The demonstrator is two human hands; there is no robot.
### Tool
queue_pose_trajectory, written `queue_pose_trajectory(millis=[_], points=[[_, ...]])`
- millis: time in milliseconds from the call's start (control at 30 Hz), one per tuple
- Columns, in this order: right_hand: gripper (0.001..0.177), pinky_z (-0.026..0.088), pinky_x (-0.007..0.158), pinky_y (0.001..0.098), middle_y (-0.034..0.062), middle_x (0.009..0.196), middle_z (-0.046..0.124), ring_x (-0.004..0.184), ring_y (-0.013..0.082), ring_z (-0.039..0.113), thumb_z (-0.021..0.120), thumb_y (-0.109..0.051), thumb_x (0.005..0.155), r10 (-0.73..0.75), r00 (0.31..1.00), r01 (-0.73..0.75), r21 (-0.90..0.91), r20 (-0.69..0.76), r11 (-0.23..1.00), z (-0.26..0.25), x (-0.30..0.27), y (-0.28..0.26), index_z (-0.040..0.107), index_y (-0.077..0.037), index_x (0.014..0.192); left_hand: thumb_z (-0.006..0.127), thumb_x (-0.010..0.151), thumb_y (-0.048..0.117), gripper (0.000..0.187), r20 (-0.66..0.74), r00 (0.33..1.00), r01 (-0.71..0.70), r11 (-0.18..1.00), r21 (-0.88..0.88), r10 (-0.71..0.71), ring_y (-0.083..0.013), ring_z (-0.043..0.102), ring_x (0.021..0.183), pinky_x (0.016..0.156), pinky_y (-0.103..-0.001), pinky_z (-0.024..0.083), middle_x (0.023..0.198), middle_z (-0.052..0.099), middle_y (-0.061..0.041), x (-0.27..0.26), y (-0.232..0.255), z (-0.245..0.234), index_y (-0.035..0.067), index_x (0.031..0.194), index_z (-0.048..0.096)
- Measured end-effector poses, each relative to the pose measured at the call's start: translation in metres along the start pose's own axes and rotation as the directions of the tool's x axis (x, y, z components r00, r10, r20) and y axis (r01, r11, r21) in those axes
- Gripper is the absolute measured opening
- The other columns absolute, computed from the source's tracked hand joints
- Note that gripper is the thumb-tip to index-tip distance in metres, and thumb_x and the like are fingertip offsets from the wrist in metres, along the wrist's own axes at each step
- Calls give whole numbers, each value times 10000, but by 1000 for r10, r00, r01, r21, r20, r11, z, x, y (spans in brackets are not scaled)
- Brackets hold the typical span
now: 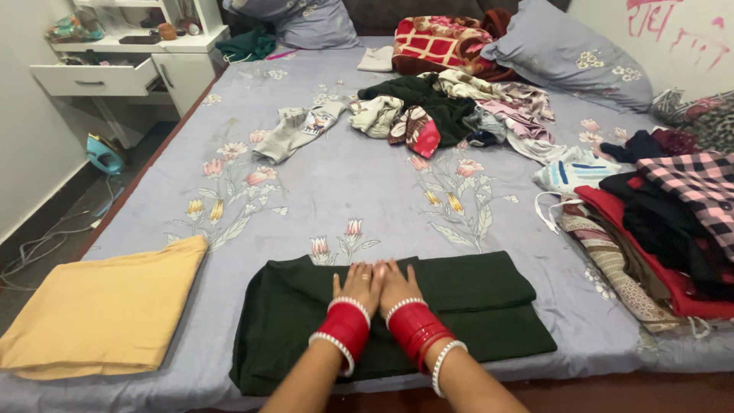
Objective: The person picks up clothing items from a bed and folds them by hand, placing the folded items into stacks.
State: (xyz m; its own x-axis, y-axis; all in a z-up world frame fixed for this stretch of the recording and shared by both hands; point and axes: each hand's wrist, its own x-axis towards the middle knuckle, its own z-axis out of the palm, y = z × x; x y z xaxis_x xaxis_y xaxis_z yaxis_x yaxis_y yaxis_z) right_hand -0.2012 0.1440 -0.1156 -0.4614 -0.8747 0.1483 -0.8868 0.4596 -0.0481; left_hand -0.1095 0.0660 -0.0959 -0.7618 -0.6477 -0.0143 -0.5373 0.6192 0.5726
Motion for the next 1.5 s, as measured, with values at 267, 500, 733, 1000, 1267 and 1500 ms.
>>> queue_pose_trajectory(millis=[267,500,733,1000,1267,1500], points=[[657,92,1237,617,-45,1714,167,1591,190,101,340,-558,1013,138,964,-145,14,225,989,-27,-25,60,230,-315,1613,315,960,722,890,-16,999,-36,953,300,43,-207,101,1571,1257,-497,16,1687,211,-51,-36,20,-15,92,1586,273],[718,86,1221,637,-52,1689,150,1554,198,87,364,-658,981,284,951,-279,-61,123,958,-20,-61,144,237,-307,1595,403,915,761,938,94,995,-7,919,394,-32,-208,30,1584,1263,-511,12,1712,114,-34,-51,42,-41,174,1622,215],[759,336,1160,583,99,1588,433,1459,286,390,454,-685,952,689,702,-697,20,-180,717,-4,-96,219,452,-222,1553,345,976,622,760,137,990,-79,873,482,15,-291,3,1582,1232,-644,-8,1713,100,16,-33,28,-2,242,1620,206],[940,500,1027,456,289,1267,657,1186,405,646,914,-597,734,678,708,-682,439,197,585,10,-62,309,602,81,1306,323,1010,567,716,35,998,-64,906,418,55,-312,44,1570,1217,-650,3,1702,130,-70,-42,61,35,189,1612,238],[732,554,925,416,222,1095,756,1000,339,733,895,-445,693,626,730,-650,562,274,511,11,-54,312,711,50,1200,293,1021,565,703,41,998,-68,908,412,56,-317,41,1571,1222,-639,10,1704,133,-54,-53,75,15,196,1617,229],[589,566,828,399,199,994,773,871,300,731,824,-394,733,581,792,-537,667,188,516,-80,-40,353,768,29,1138,262,1016,591,743,61,991,-134,951,279,121,-281,16,1570,1218,-620,-25,1706,108,-34,-43,108,45,168,1620,168]])
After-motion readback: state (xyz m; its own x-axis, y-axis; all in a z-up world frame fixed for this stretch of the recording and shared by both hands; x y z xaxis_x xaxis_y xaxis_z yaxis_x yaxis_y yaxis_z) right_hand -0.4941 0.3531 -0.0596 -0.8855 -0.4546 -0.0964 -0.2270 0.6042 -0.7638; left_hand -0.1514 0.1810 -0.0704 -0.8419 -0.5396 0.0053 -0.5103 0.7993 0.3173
